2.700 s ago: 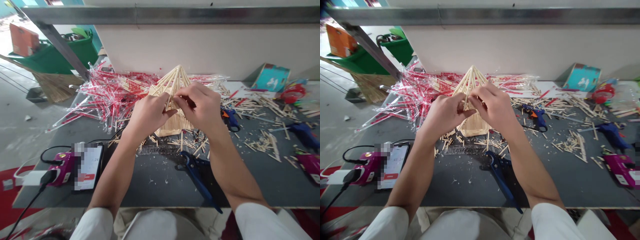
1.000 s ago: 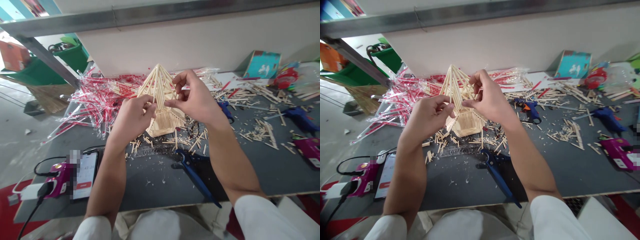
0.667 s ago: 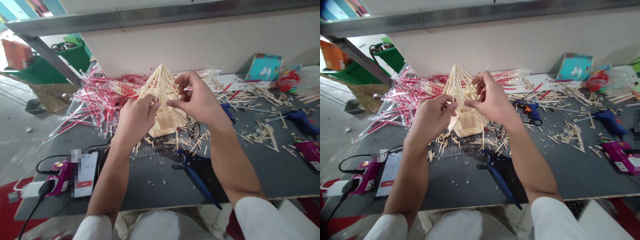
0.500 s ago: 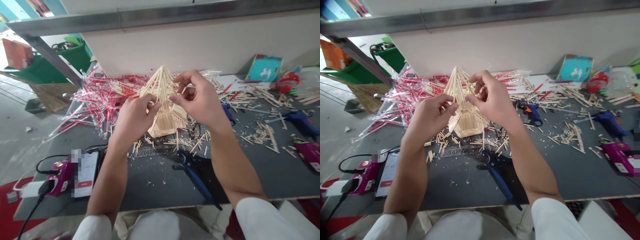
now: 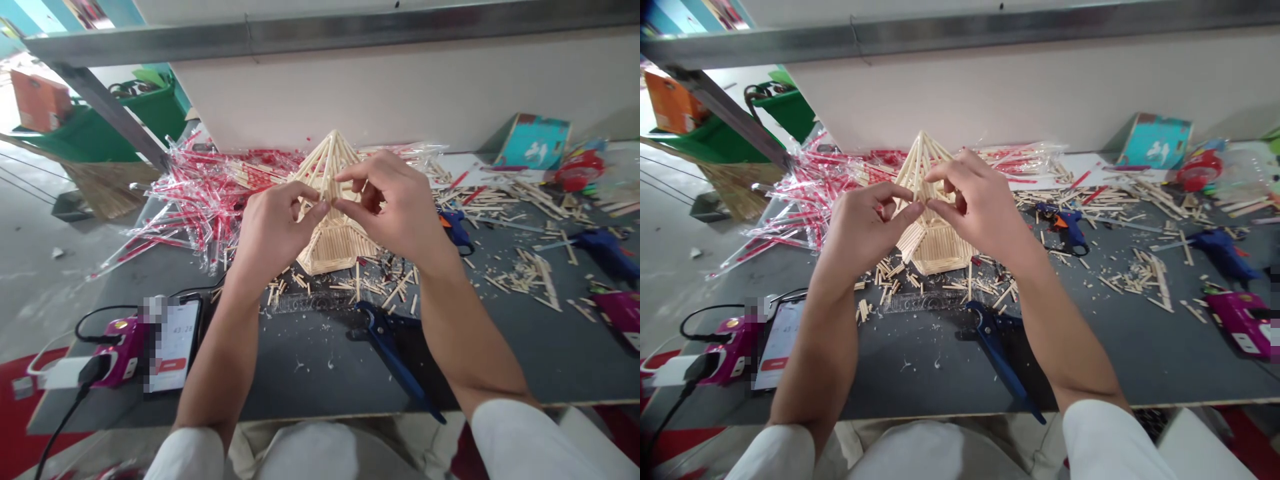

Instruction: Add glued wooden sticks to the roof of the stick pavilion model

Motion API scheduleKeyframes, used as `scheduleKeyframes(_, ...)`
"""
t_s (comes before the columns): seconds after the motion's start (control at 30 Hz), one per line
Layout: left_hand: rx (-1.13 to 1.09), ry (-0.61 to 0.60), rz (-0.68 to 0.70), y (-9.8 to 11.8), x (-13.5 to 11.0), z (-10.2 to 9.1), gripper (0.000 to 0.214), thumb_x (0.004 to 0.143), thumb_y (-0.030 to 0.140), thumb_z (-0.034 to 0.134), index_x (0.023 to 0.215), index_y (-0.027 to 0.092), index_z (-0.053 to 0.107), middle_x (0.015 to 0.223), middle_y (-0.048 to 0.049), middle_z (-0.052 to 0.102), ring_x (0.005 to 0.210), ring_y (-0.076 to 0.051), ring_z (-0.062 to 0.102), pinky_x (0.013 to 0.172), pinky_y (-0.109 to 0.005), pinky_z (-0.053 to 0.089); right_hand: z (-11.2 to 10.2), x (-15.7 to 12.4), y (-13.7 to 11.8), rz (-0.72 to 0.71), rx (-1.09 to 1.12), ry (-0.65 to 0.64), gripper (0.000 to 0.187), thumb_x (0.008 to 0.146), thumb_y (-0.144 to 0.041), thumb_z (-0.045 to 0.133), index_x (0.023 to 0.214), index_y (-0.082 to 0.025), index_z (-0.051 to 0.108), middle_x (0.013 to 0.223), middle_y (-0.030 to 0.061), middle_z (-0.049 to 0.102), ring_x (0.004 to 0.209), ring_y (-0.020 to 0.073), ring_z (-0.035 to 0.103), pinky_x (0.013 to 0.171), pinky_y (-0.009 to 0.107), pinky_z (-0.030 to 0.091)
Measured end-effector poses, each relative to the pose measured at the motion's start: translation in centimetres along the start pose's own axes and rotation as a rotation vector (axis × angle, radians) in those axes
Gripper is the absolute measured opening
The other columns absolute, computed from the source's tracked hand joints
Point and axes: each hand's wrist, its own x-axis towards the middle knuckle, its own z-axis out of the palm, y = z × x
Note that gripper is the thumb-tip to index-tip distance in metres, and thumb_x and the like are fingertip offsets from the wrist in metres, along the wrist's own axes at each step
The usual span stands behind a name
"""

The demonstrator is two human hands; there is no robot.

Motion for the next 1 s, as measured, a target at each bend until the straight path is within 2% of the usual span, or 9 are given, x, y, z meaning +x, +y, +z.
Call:
scheduleKeyframes(0.07,-0.095,-0.014,-0.021,-0.2,0.1,0.4,0.018,0.089,0.037,0.070,0.096,0.022,0.077,0.058,0.0031,0.052,0.054,-0.011,0.043,0.054,-0.027,0.033,0.0,0.0,-0.1,0.006,0.006,0.007,0.019,0.096,-0.032,0.070,0.114,-0.028,0.065,0.101,0.0017,0.064,0.070,0.0126,0.056,0.079,0.035,0.054)
scheduleKeyframes(0.17,-0.265,0.019,-0.067,-0.5,0.3,1.2,0.015,0.088,0.033,0.071,0.091,0.020,0.077,0.061,0.0023,0.054,0.052,-0.009,0.041,0.050,-0.026,0.031,0.1,0.1,-0.1,0.014,0.032,0.021,0.017,0.096,-0.034,0.069,0.111,-0.027,0.066,0.099,0.0016,0.064,0.070,0.0126,0.056,0.082,0.036,0.055)
scheduleKeyframes(0.37,-0.436,0.047,-0.129,-0.4,0.6,2.0,0.009,0.086,0.028,0.074,0.084,0.019,0.075,0.057,0.0025,0.052,0.049,-0.008,0.042,0.045,-0.024,0.028,0.2,0.2,-0.1,0.012,0.052,0.025,0.017,0.095,-0.029,0.070,0.110,-0.026,0.066,0.098,0.0023,0.064,0.071,0.0132,0.055,0.068,0.032,0.051)
scheduleKeyframes(0.57,-0.603,-0.012,-0.218,-0.2,0.7,1.9,0.007,0.085,0.023,0.075,0.083,0.017,0.071,0.054,0.0047,0.049,0.041,-0.005,0.041,0.039,-0.022,0.028,0.3,0.1,0.0,0.033,0.049,0.015,0.020,0.094,-0.027,0.072,0.113,-0.026,0.065,0.094,0.0013,0.061,0.071,0.0128,0.055,0.064,0.031,0.051)
scheduleKeyframes(0.77,-0.582,0.044,-0.198,0.0,0.7,2.3,0.010,0.086,0.023,0.074,0.080,0.016,0.072,0.054,0.0040,0.050,0.041,-0.006,0.042,0.040,-0.023,0.026,0.2,0.2,-0.3,0.007,0.025,0.013,0.016,0.097,-0.027,0.069,0.113,-0.024,0.066,0.095,0.0022,0.061,0.072,0.0118,0.057,0.066,0.029,0.050)
scheduleKeyframes(1.0,-0.573,0.057,-0.187,-0.2,0.6,2.6,0.013,0.088,0.025,0.074,0.079,0.017,0.071,0.052,0.0047,0.048,0.041,-0.005,0.040,0.041,-0.023,0.024,0.1,0.0,-0.8,-0.037,-0.066,-0.041,0.024,0.102,-0.027,0.059,0.125,-0.027,0.067,0.106,0.0050,0.060,0.083,0.0147,0.061,0.076,0.032,0.052)
